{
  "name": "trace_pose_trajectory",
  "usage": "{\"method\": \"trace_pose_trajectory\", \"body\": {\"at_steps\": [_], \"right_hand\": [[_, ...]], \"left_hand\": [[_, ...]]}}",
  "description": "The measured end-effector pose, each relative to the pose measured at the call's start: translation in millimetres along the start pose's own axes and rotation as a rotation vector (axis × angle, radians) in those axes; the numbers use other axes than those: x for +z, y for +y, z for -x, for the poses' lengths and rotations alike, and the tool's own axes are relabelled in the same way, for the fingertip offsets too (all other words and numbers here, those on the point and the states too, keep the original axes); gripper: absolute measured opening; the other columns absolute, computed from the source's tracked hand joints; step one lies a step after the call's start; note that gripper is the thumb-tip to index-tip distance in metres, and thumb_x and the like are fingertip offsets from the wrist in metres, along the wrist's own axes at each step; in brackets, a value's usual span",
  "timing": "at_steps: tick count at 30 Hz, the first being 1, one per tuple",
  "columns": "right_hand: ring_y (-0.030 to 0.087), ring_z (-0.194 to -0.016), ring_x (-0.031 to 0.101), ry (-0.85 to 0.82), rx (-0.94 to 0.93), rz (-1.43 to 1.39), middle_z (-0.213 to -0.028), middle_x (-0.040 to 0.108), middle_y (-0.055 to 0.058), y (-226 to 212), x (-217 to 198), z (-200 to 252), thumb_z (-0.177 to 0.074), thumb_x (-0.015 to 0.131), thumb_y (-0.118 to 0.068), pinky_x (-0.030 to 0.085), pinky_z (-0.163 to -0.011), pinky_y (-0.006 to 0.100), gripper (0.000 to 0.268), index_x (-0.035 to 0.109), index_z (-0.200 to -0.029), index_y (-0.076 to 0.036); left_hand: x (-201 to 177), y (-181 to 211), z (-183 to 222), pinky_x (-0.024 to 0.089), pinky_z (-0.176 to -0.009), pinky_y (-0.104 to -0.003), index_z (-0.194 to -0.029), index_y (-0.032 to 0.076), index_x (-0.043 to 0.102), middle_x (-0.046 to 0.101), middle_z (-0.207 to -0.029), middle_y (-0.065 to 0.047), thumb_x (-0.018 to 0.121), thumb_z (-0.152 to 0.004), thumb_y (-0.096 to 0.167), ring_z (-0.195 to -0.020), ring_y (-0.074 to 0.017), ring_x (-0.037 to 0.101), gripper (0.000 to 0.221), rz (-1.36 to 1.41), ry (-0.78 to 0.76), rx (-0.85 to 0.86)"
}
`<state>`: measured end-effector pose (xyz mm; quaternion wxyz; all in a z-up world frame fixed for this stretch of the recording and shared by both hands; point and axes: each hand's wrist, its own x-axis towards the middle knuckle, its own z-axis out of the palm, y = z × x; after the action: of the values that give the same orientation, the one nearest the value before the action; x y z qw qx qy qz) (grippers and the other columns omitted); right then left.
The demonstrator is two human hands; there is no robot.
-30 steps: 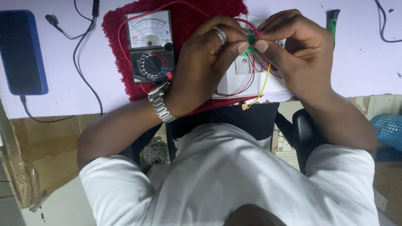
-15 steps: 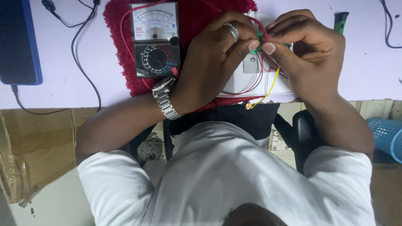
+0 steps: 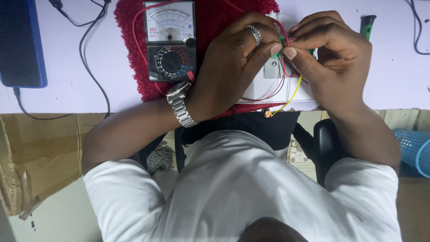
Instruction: Connecting and testing wires on a small circuit board at a repair bench.
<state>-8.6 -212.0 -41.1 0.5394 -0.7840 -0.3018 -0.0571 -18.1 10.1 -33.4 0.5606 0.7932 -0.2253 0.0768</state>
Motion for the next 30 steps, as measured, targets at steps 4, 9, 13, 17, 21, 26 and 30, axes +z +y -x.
{"method": "trace_pose_trajectory", "body": {"at_steps": [4,9,13,17,21,26,30], "right_hand": [[0.042,-0.12,0.067,0.02,-0.007,-0.01,-0.115,0.072,0.025,2,0,1,-0.115,0.081,0.009,0.053,-0.115,0.05,0.015,0.067,-0.109,0.008],[0.042,-0.119,0.067,-0.003,-0.019,0.017,-0.114,0.072,0.024,1,0,-1,-0.114,0.081,0.012,0.052,-0.113,0.049,0.013,0.07,-0.11,0.008],[0.043,-0.119,0.067,0.006,-0.03,0.01,-0.114,0.072,0.026,2,0,-1,-0.113,0.082,0.013,0.053,-0.113,0.051,0.016,0.068,-0.108,0.009],[0.043,-0.118,0.067,0.004,-0.038,0.027,-0.114,0.072,0.025,3,0,0,-0.114,0.082,0.013,0.052,-0.113,0.05,0.015,0.069,-0.108,0.009],[0.041,-0.118,0.066,-0.01,-0.033,0.023,-0.114,0.072,0.024,2,0,-2,-0.115,0.081,0.01,0.051,-0.114,0.049,0.013,0.07,-0.108,0.008],[0.041,-0.121,0.066,0.07,-0.006,-0.044,-0.116,0.069,0.026,10,2,3,-0.115,0.079,0.009,0.054,-0.113,0.048,0.014,0.066,-0.111,0.008],[0.037,-0.121,0.066,0.125,0.042,-0.087,-0.115,0.067,0.023,11,3,5,-0.118,0.077,0.004,0.055,-0.113,0.045,0.012,0.066,-0.115,0.007]], "left_hand": [[0,0,0,0.052,-0.097,-0.038,-0.103,0.001,0.071,0.066,-0.116,-0.011,0.052,-0.111,0.022,-0.106,-0.0249,0.071,0.029,0.002,-0.001,0.005],[-1,1,-1,0.053,-0.096,-0.037,-0.104,0.002,0.072,0.065,-0.116,-0.01,0.052,-0.111,0.024,-0.104,-0.0241,0.071,0.031,-0.01,-0.006,-0.006],[-1,-1,0,0.054,-0.095,-0.038,-0.104,0.001,0.071,0.065,-0.115,-0.011,0.05,-0.112,0.025,-0.104,-0.0248,0.071,0.033,-0.015,-0.007,0.019],[-1,0,0,0.054,-0.096,-0.039,-0.106,0.0,0.071,0.065,-0.117,-0.011,0.049,-0.112,0.027,-0.105,-0.0258,0.071,0.035,-0.019,-0.009,0.019],[0,-2,0,0.053,-0.097,-0.038,-0.106,0.0,0.073,0.066,-0.118,-0.011,0.051,-0.111,0.025,-0.107,-0.0259,0.071,0.033,-0.026,-0.005,0.002],[-1,-1,-1,0.053,-0.096,-0.038,-0.105,0.001,0.072,0.066,-0.114,-0.011,0.052,-0.111,0.026,-0.106,-0.0258,0.071,0.033,-0.016,-0.007,0.001],[-1,0,-1,0.054,-0.097,-0.038,-0.106,0.001,0.072,0.067,-0.115,-0.01,0.055,-0.111,0.023,-0.107,-0.0261,0.072,0.029,-0.041,0.017,0.022]]}}
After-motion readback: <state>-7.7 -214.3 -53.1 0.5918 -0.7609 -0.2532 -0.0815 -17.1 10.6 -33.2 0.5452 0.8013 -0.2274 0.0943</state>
